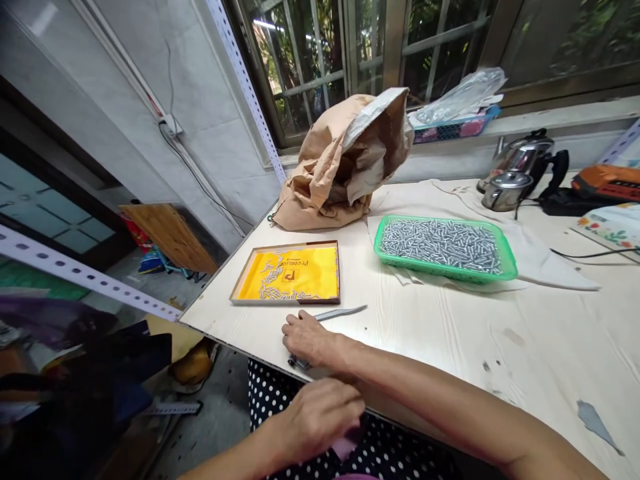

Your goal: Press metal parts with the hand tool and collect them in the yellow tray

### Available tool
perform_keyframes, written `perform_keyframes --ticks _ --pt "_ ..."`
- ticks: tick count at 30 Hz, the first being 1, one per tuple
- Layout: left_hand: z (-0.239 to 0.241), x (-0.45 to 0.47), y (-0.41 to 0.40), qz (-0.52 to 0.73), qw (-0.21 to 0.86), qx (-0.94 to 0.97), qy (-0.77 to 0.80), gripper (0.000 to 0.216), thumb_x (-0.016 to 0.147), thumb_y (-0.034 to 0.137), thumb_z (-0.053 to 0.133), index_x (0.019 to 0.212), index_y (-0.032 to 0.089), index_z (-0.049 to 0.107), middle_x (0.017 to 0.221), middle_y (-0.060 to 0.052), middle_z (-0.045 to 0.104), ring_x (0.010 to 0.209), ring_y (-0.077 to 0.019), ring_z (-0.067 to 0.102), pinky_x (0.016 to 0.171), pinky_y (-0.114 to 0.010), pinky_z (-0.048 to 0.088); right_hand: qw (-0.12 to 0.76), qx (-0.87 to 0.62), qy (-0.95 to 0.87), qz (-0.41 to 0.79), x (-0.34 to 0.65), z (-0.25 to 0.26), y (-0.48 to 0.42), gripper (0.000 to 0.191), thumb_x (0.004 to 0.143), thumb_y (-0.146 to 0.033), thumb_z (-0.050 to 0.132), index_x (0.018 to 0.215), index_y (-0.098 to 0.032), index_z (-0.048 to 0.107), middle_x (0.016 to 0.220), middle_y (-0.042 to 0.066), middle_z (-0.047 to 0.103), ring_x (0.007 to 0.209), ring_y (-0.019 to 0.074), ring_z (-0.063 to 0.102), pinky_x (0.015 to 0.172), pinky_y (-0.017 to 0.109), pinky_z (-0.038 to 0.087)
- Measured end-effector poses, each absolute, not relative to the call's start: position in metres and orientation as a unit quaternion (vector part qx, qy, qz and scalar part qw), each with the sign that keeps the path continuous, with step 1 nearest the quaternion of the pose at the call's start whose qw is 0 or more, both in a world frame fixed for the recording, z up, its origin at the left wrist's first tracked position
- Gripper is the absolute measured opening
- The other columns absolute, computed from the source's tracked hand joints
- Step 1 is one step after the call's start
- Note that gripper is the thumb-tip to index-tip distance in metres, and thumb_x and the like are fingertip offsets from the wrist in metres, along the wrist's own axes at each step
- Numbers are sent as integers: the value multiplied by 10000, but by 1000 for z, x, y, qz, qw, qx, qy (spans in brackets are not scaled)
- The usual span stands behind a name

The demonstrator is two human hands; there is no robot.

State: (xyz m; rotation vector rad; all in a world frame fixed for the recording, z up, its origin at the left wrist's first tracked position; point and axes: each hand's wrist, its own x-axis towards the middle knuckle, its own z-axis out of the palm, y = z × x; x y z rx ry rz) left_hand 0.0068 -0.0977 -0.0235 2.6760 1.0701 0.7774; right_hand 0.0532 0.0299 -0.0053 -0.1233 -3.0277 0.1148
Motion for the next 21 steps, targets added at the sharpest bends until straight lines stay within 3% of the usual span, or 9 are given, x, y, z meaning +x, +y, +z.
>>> perform_keyframes --ticks 2,5,8,13,18,21 --pt "-6 -8 -96 299 32 899 319 201 919 198 531 1088 181 640 900 -75 714 891 -184 663 859 -306 541 85 -68 -991 79 55 -4 35 140 905 -193 504 850 -163 630 871 78 641 882 217 501 765 353 373" --pt "19 -50 -67 335 -40 833 440 246 946 153 440 1085 198 638 887 -76 693 842 -184 629 786 -320 533 190 -138 -958 162 68 15 54 142 926 -201 457 899 -181 594 897 63 638 848 191 525 769 321 402" --pt "31 -97 -16 233 -65 753 612 254 958 197 432 1051 189 668 930 -93 660 897 -222 577 807 -368 511 328 -247 -895 177 96 49 89 186 927 -185 405 970 -185 586 932 80 639 862 191 563 780 316 436" --pt "23 -136 47 56 15 802 595 227 918 165 483 938 200 706 935 -76 619 947 -212 513 814 -323 463 448 -422 -787 40 178 99 164 233 911 -229 428 1043 -173 611 945 96 650 814 210 597 774 359 467" --pt "16 -136 65 -18 60 835 547 244 903 141 493 753 160 683 864 -83 603 888 -207 500 769 -299 415 369 -538 -750 -108 239 99 187 293 872 -274 500 1086 -129 640 980 154 616 870 283 582 769 425 451" --pt "13 -135 71 -15 65 834 548 231 884 101 498 739 147 671 849 -88 617 873 -205 519 754 -291 417 291 -513 -807 -45 230 74 145 296 920 -324 470 1080 -148 647 1013 148 604 838 260 586 738 392 453"
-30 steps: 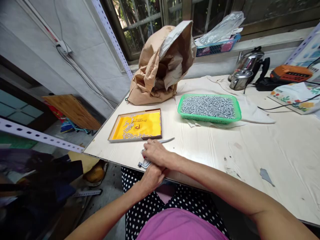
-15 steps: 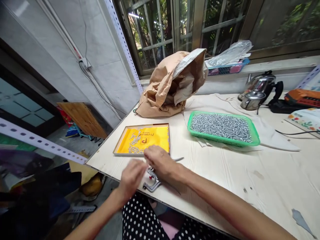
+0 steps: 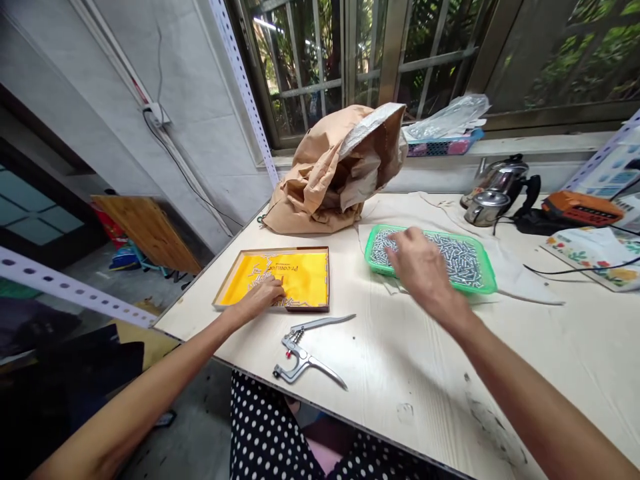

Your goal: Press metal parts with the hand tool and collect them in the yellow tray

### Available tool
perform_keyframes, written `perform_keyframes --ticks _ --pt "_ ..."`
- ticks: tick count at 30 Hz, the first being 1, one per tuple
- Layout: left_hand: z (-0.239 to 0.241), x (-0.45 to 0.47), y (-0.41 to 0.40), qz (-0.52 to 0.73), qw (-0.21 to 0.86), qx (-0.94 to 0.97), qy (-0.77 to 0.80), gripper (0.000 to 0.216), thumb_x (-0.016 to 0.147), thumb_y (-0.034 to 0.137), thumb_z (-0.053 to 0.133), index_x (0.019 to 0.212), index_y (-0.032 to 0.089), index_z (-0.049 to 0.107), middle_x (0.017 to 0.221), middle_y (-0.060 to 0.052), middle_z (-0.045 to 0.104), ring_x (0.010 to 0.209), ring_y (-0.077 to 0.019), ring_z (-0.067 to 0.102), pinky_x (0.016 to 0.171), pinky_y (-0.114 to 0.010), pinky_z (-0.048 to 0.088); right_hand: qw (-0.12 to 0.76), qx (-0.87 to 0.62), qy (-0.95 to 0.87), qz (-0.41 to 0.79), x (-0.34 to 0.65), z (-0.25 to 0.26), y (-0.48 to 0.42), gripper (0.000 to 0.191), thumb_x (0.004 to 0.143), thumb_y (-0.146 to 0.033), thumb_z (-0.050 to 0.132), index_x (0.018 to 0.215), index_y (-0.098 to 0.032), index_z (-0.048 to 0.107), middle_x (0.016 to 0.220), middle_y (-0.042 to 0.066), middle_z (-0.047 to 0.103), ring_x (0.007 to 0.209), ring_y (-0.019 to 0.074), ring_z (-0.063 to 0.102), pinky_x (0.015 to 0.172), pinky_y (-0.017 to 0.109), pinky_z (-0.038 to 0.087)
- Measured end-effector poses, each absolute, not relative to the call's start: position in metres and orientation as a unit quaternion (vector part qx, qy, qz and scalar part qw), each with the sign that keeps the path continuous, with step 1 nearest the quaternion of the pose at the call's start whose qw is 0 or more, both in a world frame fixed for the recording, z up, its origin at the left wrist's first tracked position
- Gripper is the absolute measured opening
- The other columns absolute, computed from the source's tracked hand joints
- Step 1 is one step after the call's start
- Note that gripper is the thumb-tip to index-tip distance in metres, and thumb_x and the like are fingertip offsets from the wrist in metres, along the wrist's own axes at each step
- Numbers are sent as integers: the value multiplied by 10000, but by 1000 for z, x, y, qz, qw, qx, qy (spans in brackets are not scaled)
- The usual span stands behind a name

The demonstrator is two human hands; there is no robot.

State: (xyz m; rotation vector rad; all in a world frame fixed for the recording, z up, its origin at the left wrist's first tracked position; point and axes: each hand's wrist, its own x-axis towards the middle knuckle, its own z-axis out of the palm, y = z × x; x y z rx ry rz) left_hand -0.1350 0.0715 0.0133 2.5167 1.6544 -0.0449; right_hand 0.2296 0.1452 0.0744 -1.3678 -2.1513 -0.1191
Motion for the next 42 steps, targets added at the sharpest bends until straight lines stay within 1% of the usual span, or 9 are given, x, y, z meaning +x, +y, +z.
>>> perform_keyframes --ticks 2,5,11,16,21,33,36,38,42 --pt "13 -135 75 -8 62 829 556 197 869 98 520 747 140 669 853 -93 626 860 -203 529 763 -291 422 223 -441 -865 83 208 54 102 287 956 -319 421 940 -175 669 909 100 622 797 218 596 738 347 455" --pt "17 -133 75 -2 52 815 577 175 860 96 516 763 128 658 844 -104 628 847 -210 539 774 -305 428 113 -365 -894 232 173 27 40 246 954 -345 467 957 -194 661 941 73 634 797 188 613 715 299 452" --pt "31 -129 29 -5 -1 780 625 177 867 83 451 828 134 616 856 -100 615 850 -217 546 761 -313 431 5 -370 -893 255 143 12 -4 158 934 -289 518 954 -173 624 1026 78 617 866 188 616 708 273 424" --pt "28 -125 -22 -97 8 783 614 201 881 67 423 842 149 602 923 -95 617 900 -217 544 782 -308 433 8 -379 -895 236 141 2 -3 153 941 -266 496 1021 -178 593 1066 72 608 878 189 621 704 280 426" --pt "17 -123 -35 -159 33 771 615 241 928 94 387 861 144 613 960 -100 610 947 -222 537 791 -307 441 10 -385 -895 224 139 -4 -8 140 949 -268 479 1011 -181 570 1078 79 607 896 194 620 705 288 432" --pt "12 -120 -39 -174 35 799 574 208 928 96 401 1013 150 583 1019 -112 594 990 -240 519 827 -334 446 38 -341 -913 222 139 -11 -5 130 962 -255 448 962 -182 556 1040 68 616 852 177 599 681 273 394" --pt "10 -121 -38 -132 54 799 584 213 915 107 406 990 151 601 1000 -112 608 983 -245 538 832 -348 457 51 -331 -920 202 140 -17 -5 151 975 -241 413 981 -179 550 1020 63 612 805 169 587 642 275 379" --pt "8 -121 -37 -48 84 781 618 197 902 131 426 918 158 621 968 -104 628 958 -230 564 835 -336 462 62 -321 -929 175 143 -21 -8 167 978 -199 382 1003 -180 546 1009 63 604 784 171 576 610 281 366" --pt "3 -109 -42 164 238 637 714 154 838 266 548 874 163 657 851 -60 684 777 -182 624 735 -289 488 91 -287 -944 133 157 -19 -14 193 950 -104 380 1003 -185 547 956 61 589 800 182 558 618 291 366"
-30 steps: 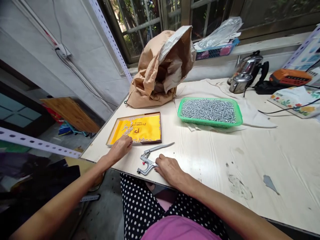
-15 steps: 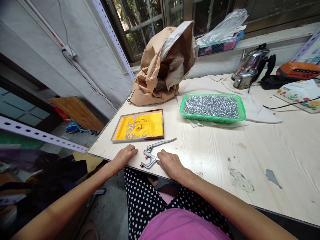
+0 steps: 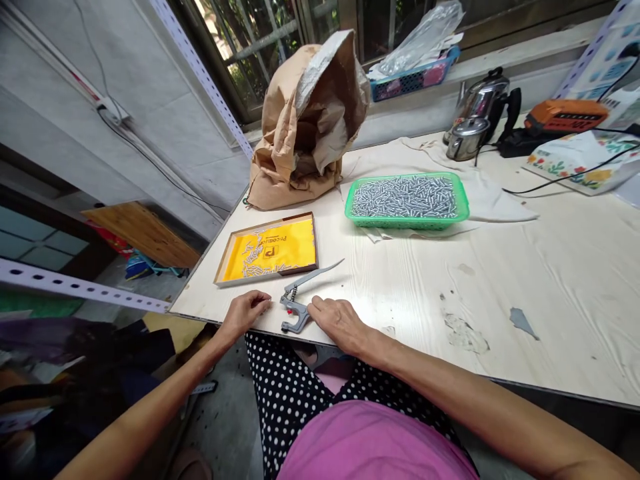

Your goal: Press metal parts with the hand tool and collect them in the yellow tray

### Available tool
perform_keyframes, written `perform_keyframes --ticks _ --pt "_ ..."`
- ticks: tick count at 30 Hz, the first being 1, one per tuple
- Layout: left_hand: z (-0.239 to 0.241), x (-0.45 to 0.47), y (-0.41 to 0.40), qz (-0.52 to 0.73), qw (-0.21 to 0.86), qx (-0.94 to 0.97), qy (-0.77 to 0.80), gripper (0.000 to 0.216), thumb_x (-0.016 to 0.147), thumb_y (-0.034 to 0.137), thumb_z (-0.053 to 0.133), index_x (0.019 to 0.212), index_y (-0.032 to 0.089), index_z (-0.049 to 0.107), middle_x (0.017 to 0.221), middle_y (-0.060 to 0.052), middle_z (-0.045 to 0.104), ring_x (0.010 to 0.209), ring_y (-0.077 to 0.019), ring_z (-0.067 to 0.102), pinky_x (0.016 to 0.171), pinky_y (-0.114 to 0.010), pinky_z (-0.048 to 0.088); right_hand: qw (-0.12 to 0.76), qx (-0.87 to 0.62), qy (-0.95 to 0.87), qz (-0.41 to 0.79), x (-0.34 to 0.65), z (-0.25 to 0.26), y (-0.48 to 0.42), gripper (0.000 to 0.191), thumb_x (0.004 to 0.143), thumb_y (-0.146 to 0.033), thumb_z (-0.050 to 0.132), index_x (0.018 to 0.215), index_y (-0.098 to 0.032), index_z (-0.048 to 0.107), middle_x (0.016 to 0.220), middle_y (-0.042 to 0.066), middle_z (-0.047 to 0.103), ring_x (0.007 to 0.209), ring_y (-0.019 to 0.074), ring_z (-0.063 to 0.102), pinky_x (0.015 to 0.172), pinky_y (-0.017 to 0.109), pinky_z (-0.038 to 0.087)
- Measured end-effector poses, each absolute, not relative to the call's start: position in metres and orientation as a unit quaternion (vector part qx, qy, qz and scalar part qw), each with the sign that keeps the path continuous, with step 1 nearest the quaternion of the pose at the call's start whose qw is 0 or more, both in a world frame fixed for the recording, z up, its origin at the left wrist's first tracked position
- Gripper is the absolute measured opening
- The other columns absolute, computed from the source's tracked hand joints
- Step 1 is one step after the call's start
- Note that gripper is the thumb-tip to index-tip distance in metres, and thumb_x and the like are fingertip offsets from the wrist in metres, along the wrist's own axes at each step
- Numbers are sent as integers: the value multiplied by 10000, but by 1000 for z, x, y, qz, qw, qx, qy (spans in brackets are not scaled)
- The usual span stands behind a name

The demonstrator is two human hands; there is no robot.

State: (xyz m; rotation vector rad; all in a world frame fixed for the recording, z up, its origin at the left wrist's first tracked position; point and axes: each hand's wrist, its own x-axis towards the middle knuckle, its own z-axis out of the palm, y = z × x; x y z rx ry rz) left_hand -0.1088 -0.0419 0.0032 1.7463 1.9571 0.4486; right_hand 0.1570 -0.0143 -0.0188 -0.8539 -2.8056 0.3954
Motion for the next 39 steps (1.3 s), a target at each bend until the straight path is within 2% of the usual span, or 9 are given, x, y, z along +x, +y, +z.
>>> perform_keyframes --ticks 3,7,16,24,28,31,33,36,39 --pt "0 -87 -52 257 380 524 717 312 758 415 635 896 139 686 805 -52 701 665 -158 613 620 -260 476 91 -283 -948 114 168 -15 -15 198 938 -80 383 996 -178 546 923 60 585 797 186 554 627 292 365" --pt "-4 -57 -63 319 462 436 703 435 646 500 732 855 120 701 761 -59 710 631 -139 593 583 -233 441 78 -279 -951 105 174 -14 -12 187 928 -71 400 1009 -164 540 925 65 585 796 186 551 616 287 348" --pt "-2 -44 -55 291 476 406 724 390 598 448 782 762 107 688 688 -43 687 566 -106 542 536 -212 395 77 -278 -953 89 174 -15 -10 237 940 -63 347 1033 -166 539 909 69 586 767 176 546 585 295 314" --pt "3 -49 -38 161 504 440 725 329 591 431 765 645 120 674 478 36 535 460 -77 430 466 -206 322 64 -284 -949 122 175 -21 -2 220 961 -98 336 1010 -175 536 923 61 597 736 160 531 565 288 290" --pt "6 -48 -33 109 514 428 735 319 571 423 764 583 132 635 442 47 499 441 -79 422 456 -210 334 67 -298 -941 148 174 -21 -1 197 974 -157 358 1002 -182 551 938 65 608 748 166 534 579 287 299" --pt "6 -47 -34 105 512 419 742 306 563 402 772 589 129 636 447 45 512 443 -80 436 455 -205 331 62 -312 -935 160 177 -15 4 151 954 -274 471 1017 -184 574 1035 88 614 861 199 549 673 304 366" --pt "6 -46 -36 112 508 418 745 299 567 392 774 602 125 644 446 45 516 440 -78 436 454 -201 320 73 -318 -934 147 181 -12 11 361 867 -420 615 1129 -177 566 1234 139 556 1052 271 518 816 376 395" --pt "6 -45 -38 118 504 413 750 285 580 380 766 615 120 652 447 43 520 435 -73 429 454 -198 305 60 -351 -926 125 189 -11 26 919 631 -608 769 1350 -135 448 1466 239 337 1302 422 316 999 569 286" --pt "8 -43 -39 118 504 412 750 275 586 371 756 626 117 659 449 42 521 435 -71 422 456 -200 302 22 -357 -925 130 193 -12 37 1058 554 -659 778 1389 -118 420 1468 259 334 1350 464 226 1033 676 165"
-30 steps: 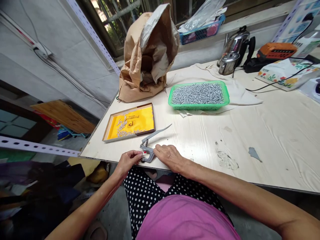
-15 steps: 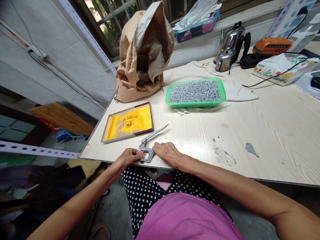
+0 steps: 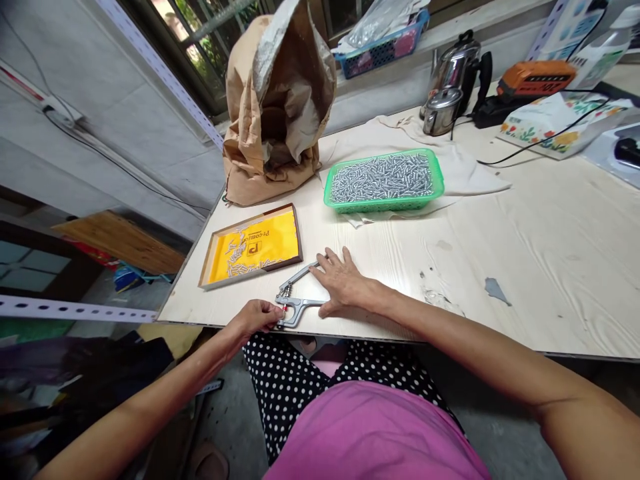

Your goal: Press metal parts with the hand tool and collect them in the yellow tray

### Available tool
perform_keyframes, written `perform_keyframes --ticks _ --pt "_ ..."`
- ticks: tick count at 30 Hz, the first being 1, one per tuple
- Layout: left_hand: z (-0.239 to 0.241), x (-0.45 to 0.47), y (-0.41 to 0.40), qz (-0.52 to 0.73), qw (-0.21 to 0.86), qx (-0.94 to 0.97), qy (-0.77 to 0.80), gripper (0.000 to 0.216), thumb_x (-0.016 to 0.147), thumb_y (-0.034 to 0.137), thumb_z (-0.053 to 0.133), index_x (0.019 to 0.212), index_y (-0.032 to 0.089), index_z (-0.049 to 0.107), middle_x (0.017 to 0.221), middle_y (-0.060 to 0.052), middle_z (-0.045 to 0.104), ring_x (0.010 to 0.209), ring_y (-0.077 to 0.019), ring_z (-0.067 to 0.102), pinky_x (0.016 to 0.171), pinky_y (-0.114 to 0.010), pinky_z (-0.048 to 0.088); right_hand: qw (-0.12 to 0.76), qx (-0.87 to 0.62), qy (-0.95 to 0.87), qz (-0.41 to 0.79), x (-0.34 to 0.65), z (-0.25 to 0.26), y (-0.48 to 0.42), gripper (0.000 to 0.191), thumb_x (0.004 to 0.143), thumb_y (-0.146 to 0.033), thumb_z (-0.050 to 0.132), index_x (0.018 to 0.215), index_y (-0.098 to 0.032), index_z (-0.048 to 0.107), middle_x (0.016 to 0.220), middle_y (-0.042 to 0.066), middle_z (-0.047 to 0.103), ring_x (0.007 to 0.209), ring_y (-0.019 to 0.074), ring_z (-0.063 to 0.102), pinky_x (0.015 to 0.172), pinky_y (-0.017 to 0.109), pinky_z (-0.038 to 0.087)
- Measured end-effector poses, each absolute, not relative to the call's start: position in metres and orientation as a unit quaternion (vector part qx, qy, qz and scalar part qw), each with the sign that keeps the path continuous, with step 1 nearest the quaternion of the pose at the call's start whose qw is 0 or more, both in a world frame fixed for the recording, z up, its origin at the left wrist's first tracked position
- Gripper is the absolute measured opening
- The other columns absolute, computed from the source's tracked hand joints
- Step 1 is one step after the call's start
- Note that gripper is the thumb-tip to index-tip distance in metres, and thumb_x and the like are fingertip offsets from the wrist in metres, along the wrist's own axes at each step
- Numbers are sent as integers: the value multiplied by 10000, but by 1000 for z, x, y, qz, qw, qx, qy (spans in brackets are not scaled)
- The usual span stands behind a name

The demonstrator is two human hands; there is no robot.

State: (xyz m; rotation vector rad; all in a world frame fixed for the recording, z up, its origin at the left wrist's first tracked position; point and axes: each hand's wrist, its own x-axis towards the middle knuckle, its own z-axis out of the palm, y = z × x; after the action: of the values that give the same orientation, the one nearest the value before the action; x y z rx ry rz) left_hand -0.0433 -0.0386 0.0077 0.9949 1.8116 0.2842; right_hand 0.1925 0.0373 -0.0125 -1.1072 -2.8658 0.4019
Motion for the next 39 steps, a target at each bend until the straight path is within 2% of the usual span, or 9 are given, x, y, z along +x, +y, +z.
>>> perform_keyframes --ticks 5,11,16,21,24,27,30,35,39 --pt "10 -43 -39 124 501 421 746 321 556 413 772 625 124 652 468 34 532 456 -79 441 473 -203 318 47 -359 -923 127 192 -10 39 980 614 -615 748 1394 -120 419 1286 207 521 1186 400 428 1024 694 157" --pt "10 -43 -38 121 502 421 746 378 534 466 784 626 125 649 495 26 539 468 -83 442 484 -210 311 50 -371 -919 128 192 -4 32 888 673 -543 746 1383 -109 436 1235 199 556 1143 377 450 1019 644 216" --pt "11 -40 -45 67 426 484 762 301 729 415 677 638 131 631 542 4 550 519 -125 489 533 -245 366 53 -372 -918 129 193 0 26 745 732 -452 748 1345 -126 476 1211 179 579 1122 345 474 1015 581 255" --pt "14 -15 -49 101 137 720 673 184 865 304 596 951 149 644 963 -90 629 936 -233 571 829 -343 460 75 -366 -919 124 190 -3 22 689 773 -403 729 1354 -149 462 1176 155 601 1108 320 489 1011 541 271" --pt "13 1 -32 76 99 815 565 398 870 330 622 1225 166 546 1233 -123 569 1144 -271 493 969 -399 424 86 -356 -922 122 191 -7 22 710 773 -411 726 1357 -119 447 1135 153 608 1071 310 501 962 487 335" --pt "10 5 -10 17 126 871 475 551 858 361 643 1332 149 457 1364 -149 500 1220 -288 459 1018 -429 396 95 -345 -923 139 197 -14 25 821 727 -438 753 1385 -95 400 1156 161 589 1055 303 498 884 428 397" --pt "10 1 3 -24 135 883 448 600 848 373 655 1353 139 434 1332 -163 524 1208 -301 475 1002 -446 409 90 -364 -915 148 207 -17 27 870 642 -449 806 1346 -97 435 1196 168 553 1057 300 491 868 415 415" --pt "18 10 6 -68 102 884 451 570 844 363 666 1321 128 463 1218 -142 571 1101 -285 511 957 -426 441 81 -371 -912 155 217 -7 24 460 710 -393 776 1039 -118 607 1035 130 578 961 262 504 796 366 431" --pt "19 21 9 -46 117 894 431 311 884 311 621 1145 147 579 1091 -97 599 1026 -250 509 900 -379 454 105 -359 -915 152 217 -3 21 243 813 -312 694 947 -125 617 993 119 593 918 232 508 799 350 421"
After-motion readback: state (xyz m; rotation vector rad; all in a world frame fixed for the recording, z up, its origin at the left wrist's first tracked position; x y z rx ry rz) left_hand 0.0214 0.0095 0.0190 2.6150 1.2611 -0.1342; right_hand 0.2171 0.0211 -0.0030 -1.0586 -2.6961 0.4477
